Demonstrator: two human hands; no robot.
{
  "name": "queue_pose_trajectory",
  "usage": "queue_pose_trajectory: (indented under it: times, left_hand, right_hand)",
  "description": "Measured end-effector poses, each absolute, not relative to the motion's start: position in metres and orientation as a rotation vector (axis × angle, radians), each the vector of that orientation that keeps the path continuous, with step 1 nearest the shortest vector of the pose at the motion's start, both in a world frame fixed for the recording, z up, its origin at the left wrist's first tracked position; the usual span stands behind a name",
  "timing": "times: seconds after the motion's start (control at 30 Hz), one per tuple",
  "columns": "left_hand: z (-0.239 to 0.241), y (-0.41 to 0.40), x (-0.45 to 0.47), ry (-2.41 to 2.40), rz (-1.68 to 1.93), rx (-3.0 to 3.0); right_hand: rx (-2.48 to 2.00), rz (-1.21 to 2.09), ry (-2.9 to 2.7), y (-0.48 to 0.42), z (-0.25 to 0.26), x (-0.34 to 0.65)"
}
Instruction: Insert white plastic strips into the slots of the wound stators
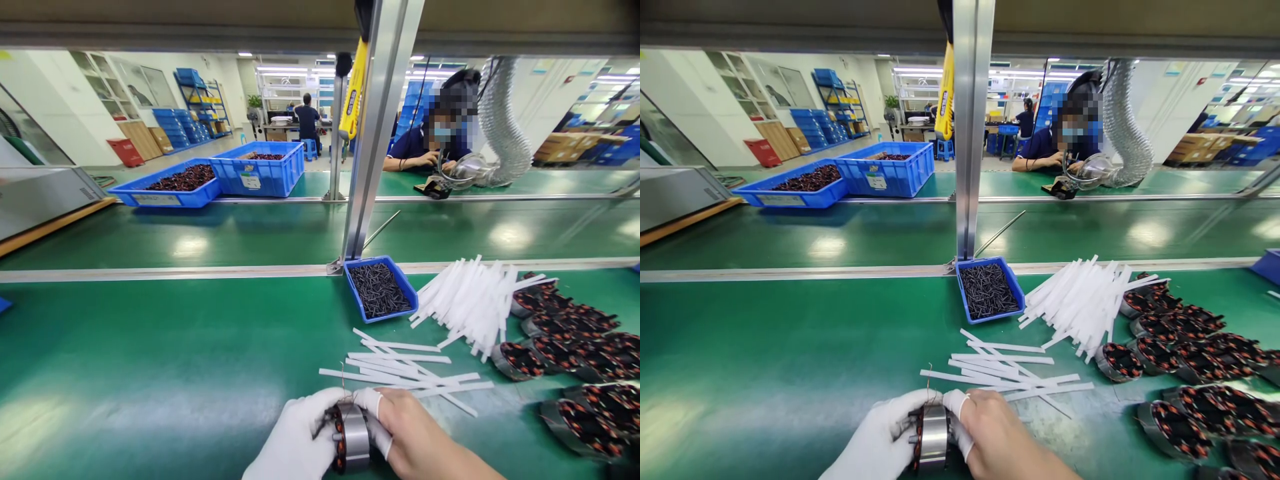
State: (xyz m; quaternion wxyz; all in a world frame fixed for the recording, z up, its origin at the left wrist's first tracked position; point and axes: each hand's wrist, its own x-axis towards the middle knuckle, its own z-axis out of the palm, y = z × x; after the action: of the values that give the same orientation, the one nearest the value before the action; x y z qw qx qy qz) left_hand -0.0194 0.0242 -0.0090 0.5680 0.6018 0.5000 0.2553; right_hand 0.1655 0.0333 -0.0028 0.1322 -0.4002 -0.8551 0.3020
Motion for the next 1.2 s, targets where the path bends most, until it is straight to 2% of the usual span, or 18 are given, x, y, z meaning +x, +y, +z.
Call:
queue_pose_trajectory:
  times: [0.67, 0.97, 1.1, 1.2]
  left_hand:
    - [-0.015, 0.025, -0.021, 1.113, 0.648, 1.452]
    - [-0.016, 0.023, -0.022, 1.095, 0.677, 1.290]
    - [-0.008, 0.031, -0.021, 0.957, 0.708, 1.028]
    - [0.002, 0.037, -0.021, 0.969, 0.677, 0.895]
  right_hand:
    - [-1.144, 0.784, -2.480, 0.034, -0.007, 0.166]
    - [-1.140, 0.824, -2.457, 0.033, -0.006, 0.165]
    - [-1.175, 0.855, -2.222, 0.045, 0.000, 0.182]
    - [-1.336, 0.675, -1.885, 0.062, 0.007, 0.204]
